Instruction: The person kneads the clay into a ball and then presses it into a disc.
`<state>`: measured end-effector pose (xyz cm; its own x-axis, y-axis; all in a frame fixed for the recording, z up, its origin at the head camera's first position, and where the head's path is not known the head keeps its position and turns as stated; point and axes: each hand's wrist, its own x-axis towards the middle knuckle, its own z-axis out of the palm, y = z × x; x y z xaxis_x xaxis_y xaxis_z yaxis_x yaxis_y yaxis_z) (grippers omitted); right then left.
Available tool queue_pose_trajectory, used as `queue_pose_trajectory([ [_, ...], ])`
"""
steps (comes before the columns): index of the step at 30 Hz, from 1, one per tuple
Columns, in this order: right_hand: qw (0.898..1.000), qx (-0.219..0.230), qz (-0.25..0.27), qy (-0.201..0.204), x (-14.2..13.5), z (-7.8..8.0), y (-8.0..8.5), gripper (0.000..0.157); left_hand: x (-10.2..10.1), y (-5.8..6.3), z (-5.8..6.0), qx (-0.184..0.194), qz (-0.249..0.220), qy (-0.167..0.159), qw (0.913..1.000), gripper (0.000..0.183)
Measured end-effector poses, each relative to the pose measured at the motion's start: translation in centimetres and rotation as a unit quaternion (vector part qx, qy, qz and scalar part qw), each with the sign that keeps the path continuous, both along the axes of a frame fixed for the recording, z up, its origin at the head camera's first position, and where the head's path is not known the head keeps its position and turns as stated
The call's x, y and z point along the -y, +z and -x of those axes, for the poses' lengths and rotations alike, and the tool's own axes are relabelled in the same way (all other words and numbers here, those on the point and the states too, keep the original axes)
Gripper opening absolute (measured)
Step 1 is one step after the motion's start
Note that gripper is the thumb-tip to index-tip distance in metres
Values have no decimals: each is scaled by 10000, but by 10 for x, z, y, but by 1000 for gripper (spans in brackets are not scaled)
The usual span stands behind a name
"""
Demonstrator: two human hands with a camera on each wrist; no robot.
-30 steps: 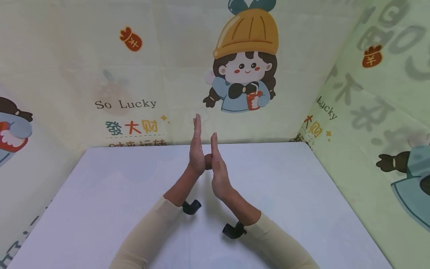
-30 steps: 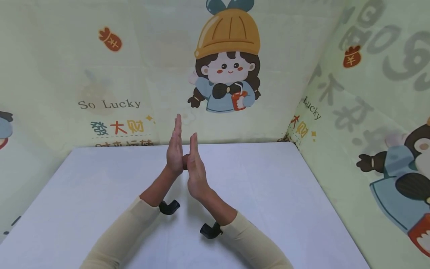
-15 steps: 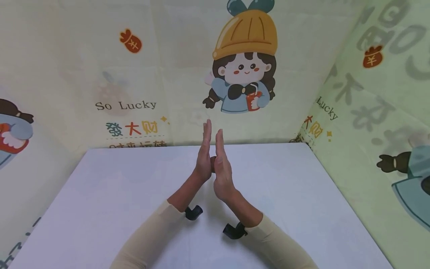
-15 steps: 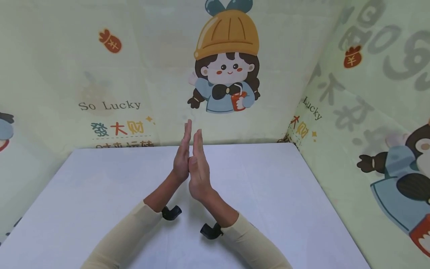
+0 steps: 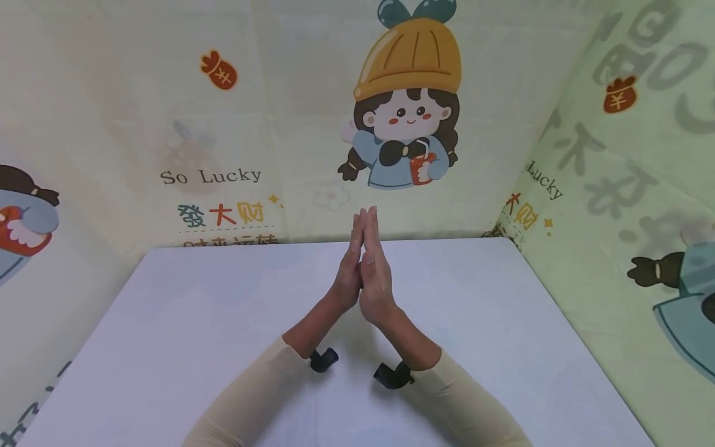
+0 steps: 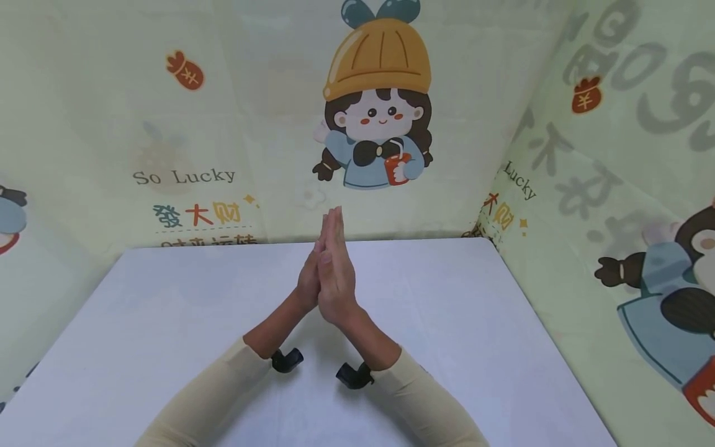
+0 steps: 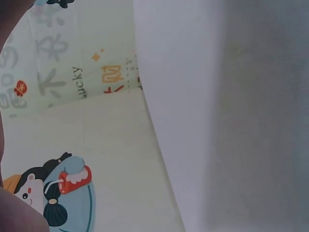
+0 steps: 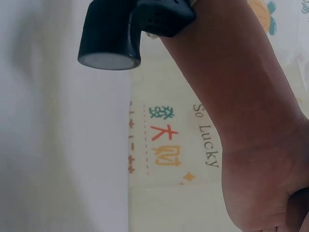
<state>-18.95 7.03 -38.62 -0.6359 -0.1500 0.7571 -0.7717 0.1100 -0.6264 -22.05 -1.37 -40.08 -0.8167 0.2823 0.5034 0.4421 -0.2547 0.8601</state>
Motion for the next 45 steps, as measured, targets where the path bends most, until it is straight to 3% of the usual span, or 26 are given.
queue_pose_trajectory([
  [5, 10000, 24, 68, 65, -3, 5, 2, 81, -1, -1, -3, 82, 8, -293, 9995, 61],
  [14, 9982, 547, 172, 160, -11, 13, 11, 82, -1, 2, -15, -335, 356, -92, 9988, 63],
  [20, 9915, 1081, 499, 532, -18, 19, 14, 80, -4, 10, -23, -498, 167, -30, 9986, 61],
  [27, 9761, 1540, 930, 1216, -19, 19, 16, 75, -3, 24, -34, -650, 151, 134, 9977, 63],
  [31, 9728, 1545, 994, 1408, -14, 15, 15, 78, 0, 32, -33, -793, 62, 278, 9964, 64],
  [36, 9690, 1728, 1101, 1384, -6, 11, 12, 75, 3, 36, -28, -704, -180, 280, 9970, 65],
  [45, 9722, 1776, 897, 1233, 2, 3, 11, 68, 9, 43, -18, -532, -399, 359, 9971, 66],
])
